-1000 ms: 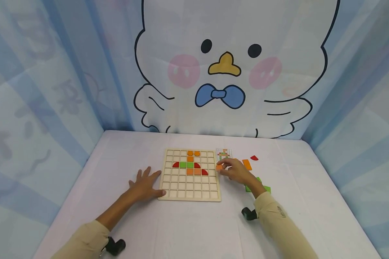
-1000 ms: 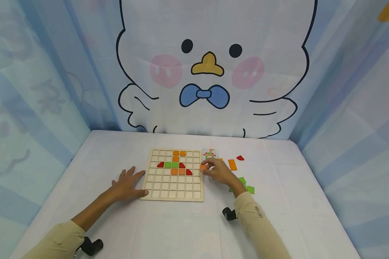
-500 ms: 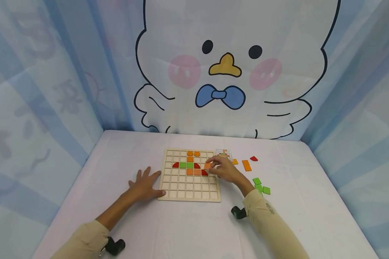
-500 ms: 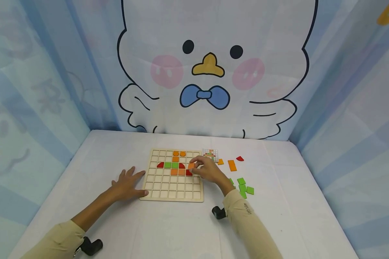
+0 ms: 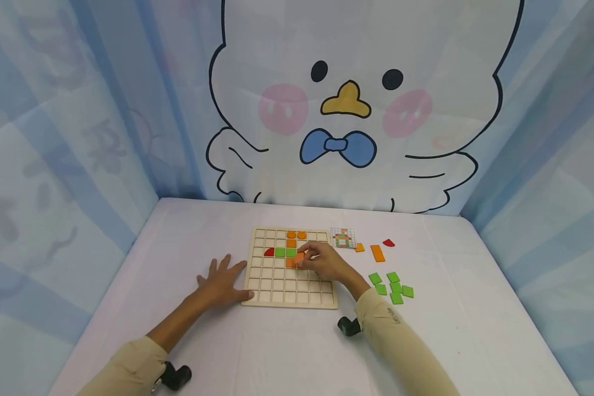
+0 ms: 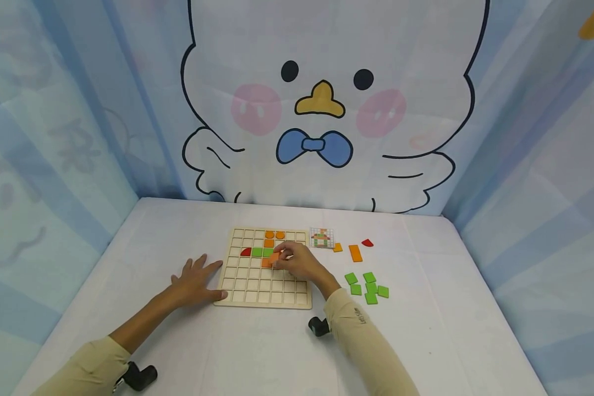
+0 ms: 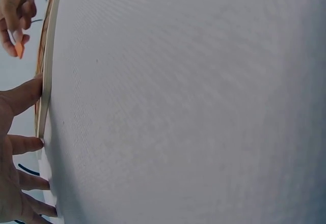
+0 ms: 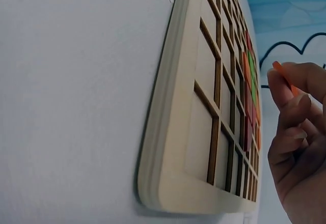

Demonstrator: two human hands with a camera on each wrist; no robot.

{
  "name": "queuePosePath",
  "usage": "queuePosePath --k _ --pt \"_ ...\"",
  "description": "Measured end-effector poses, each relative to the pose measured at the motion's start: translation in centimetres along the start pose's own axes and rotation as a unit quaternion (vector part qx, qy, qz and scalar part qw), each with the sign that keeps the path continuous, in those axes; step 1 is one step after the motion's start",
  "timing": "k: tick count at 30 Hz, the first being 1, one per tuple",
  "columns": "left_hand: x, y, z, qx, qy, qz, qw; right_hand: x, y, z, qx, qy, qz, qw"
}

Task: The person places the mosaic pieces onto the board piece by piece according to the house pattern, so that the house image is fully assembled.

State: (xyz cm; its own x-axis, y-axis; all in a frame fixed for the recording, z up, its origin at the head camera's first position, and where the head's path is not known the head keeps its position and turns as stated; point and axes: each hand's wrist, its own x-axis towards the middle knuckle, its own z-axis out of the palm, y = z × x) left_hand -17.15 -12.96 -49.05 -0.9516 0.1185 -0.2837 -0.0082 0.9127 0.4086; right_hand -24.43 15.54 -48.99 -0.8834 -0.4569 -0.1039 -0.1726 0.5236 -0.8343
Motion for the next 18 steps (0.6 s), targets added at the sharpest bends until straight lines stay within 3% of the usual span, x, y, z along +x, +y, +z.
queuePosePath --k 5,18 --pt "-0.1 0.1 -0.1 -0.005 0.001 0.001 1.0 0.4 -0.6 1.0 -0.039 0.016 -0.001 0.9991" --pt "-0.1 0.1 -0.2 -0.004 -0.002 0.001 1.0 2.0 -2.0 2.9 -0.091 -0.01 -0.013 0.9957"
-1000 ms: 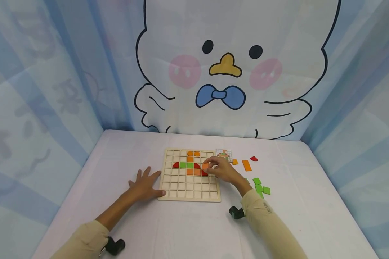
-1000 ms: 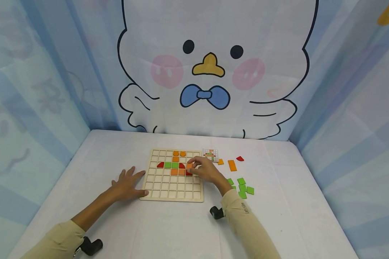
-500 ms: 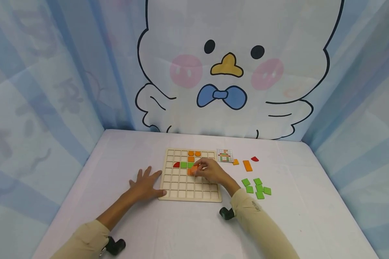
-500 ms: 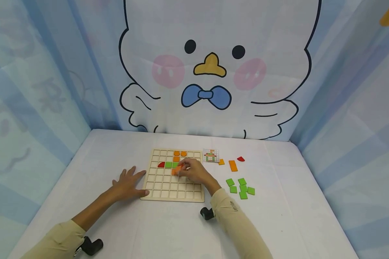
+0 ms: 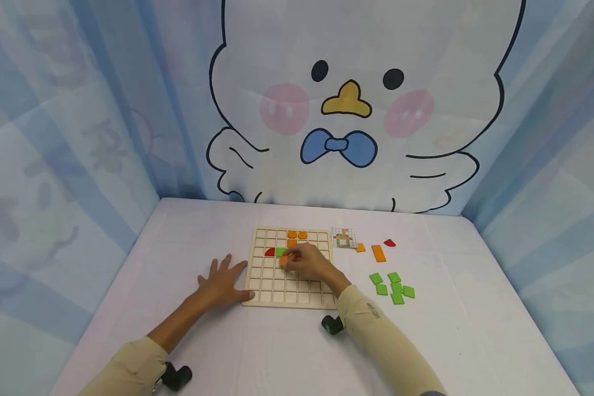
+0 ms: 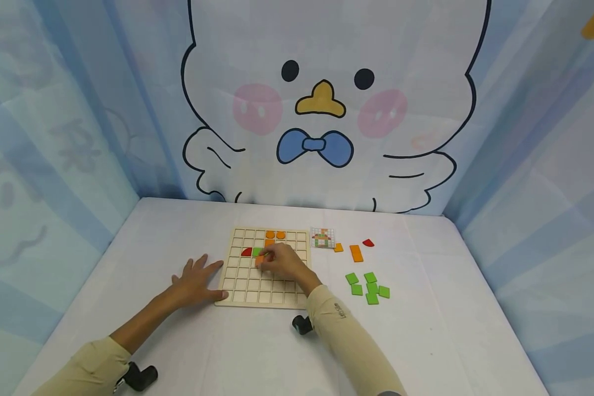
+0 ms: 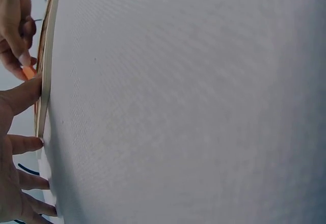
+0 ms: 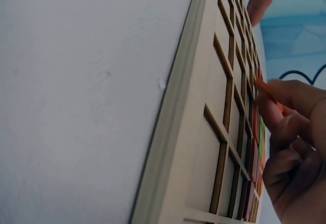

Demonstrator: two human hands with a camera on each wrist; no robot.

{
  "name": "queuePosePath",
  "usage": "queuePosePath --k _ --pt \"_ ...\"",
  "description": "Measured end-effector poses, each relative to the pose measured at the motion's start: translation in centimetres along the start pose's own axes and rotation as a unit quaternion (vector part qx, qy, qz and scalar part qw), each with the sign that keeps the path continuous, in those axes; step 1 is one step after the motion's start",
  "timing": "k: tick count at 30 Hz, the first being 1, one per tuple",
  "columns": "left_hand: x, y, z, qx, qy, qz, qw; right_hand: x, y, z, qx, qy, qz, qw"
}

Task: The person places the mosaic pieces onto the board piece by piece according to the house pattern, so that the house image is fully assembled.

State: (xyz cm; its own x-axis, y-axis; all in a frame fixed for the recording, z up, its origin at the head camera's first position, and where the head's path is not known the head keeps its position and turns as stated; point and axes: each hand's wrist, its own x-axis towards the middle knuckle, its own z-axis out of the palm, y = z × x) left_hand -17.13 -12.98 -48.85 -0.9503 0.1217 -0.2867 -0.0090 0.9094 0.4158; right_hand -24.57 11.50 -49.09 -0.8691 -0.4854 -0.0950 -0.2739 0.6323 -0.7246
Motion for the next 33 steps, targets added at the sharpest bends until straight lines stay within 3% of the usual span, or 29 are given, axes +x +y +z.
queuePosePath --k 9,33 --pt "-0.02 -0.04 -0.05 -0.005 -0.005 0.0 1.0 0.54 -0.42 0.63 -0.059 0.001 0.017 0.9981" --pt "0.04 -0.16 -0.04 -0.005 -0.002 0.002 1.0 0.86 -0.51 0.62 -0.06 0.01 0.037 0.9975"
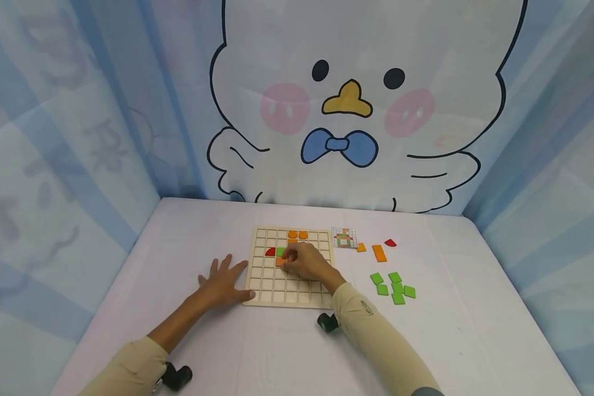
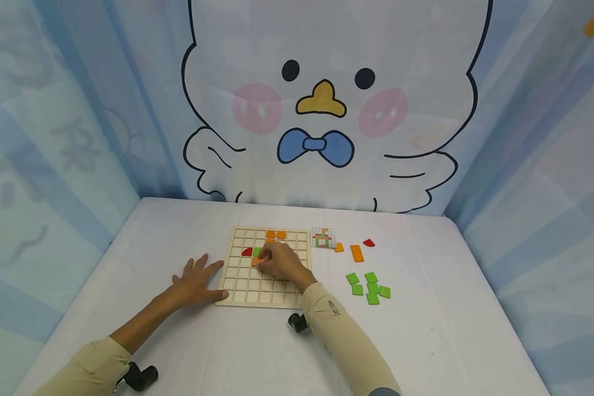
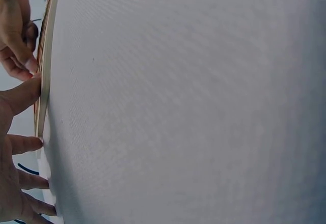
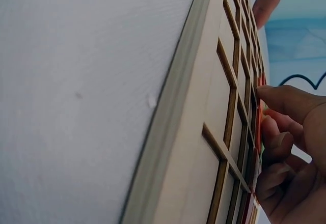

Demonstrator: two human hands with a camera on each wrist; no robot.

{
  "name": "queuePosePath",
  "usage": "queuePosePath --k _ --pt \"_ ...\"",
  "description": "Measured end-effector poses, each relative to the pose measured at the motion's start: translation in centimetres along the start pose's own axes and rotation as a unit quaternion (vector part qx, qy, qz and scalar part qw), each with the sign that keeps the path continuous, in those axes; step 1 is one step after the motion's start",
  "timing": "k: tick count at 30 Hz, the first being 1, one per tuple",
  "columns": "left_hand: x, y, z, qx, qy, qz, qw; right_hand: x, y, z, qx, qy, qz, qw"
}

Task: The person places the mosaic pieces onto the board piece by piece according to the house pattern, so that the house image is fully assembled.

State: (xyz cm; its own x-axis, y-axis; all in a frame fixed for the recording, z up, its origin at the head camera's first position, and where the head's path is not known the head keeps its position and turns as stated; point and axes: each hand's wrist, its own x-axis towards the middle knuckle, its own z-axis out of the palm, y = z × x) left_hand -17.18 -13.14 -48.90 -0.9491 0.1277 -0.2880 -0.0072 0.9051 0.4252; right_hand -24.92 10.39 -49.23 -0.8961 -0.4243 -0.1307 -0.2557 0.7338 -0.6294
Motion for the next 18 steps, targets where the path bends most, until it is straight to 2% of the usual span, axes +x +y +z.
queuePosePath --k 18 --pt "-0.19 0.0 -0.11 0.002 -0.001 0.008 1.0 -0.08 0.11 -0.02 0.016 -0.009 0.002 0.9998"
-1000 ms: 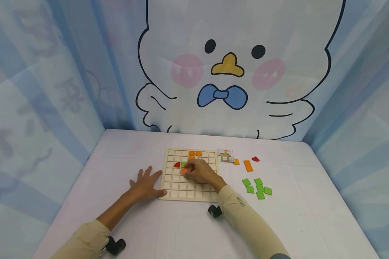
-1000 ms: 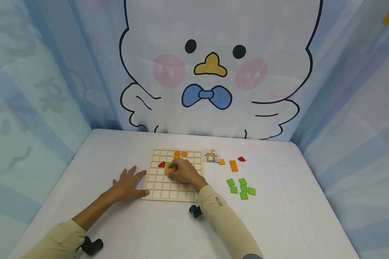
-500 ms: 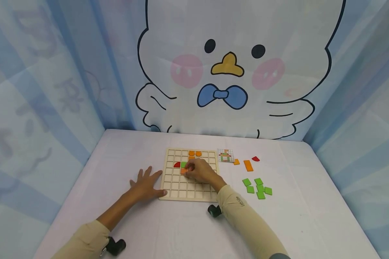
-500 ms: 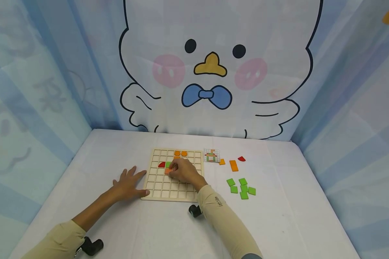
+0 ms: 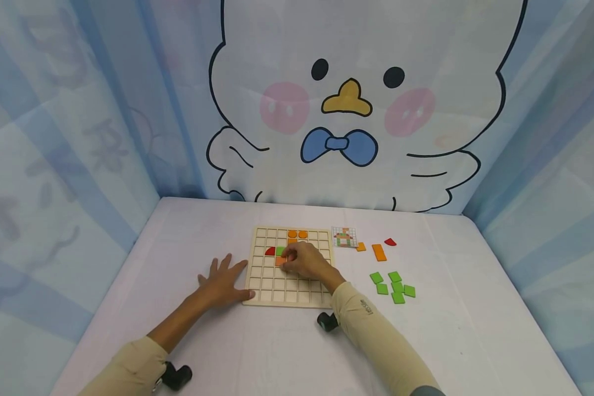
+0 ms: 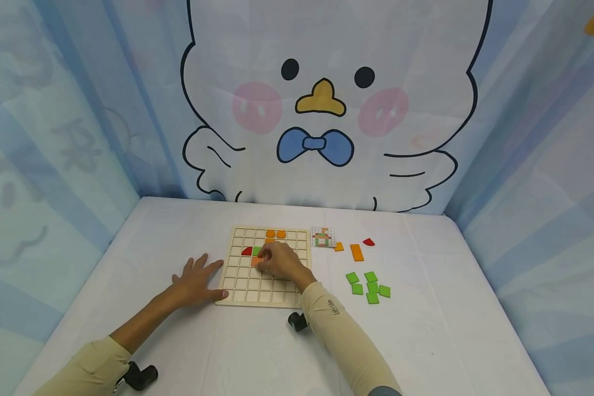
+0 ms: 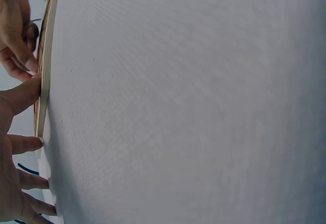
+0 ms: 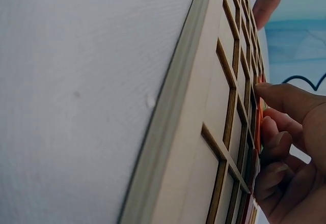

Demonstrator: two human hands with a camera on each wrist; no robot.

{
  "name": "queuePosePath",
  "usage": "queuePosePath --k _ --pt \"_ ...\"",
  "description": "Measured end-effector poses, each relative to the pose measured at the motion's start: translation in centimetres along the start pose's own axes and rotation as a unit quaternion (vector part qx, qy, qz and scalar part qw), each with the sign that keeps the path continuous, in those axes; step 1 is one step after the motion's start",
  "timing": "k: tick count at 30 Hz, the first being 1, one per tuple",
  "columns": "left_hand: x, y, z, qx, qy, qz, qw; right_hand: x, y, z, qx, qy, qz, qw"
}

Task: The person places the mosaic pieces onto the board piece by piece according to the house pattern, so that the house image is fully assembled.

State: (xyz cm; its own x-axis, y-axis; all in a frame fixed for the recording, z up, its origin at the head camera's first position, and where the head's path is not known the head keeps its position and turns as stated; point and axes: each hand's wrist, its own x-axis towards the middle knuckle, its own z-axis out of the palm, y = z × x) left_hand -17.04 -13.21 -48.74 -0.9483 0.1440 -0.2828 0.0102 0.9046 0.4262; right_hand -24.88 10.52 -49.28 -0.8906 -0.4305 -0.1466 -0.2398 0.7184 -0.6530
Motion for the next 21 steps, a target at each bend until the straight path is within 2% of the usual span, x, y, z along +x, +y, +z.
queuePosePath --k 11,21 --pt "0.2 -0.1 0.3 -0.001 0.002 -0.002 1.0 -0.6 0.3 -0.5 0.0 0.003 -0.017 0.9999" --pt "0.3 -0.1 0.5 -0.002 0.007 -0.006 1.0 -2.3 1.8 -2.4 0.011 0.046 -0.027 0.9985"
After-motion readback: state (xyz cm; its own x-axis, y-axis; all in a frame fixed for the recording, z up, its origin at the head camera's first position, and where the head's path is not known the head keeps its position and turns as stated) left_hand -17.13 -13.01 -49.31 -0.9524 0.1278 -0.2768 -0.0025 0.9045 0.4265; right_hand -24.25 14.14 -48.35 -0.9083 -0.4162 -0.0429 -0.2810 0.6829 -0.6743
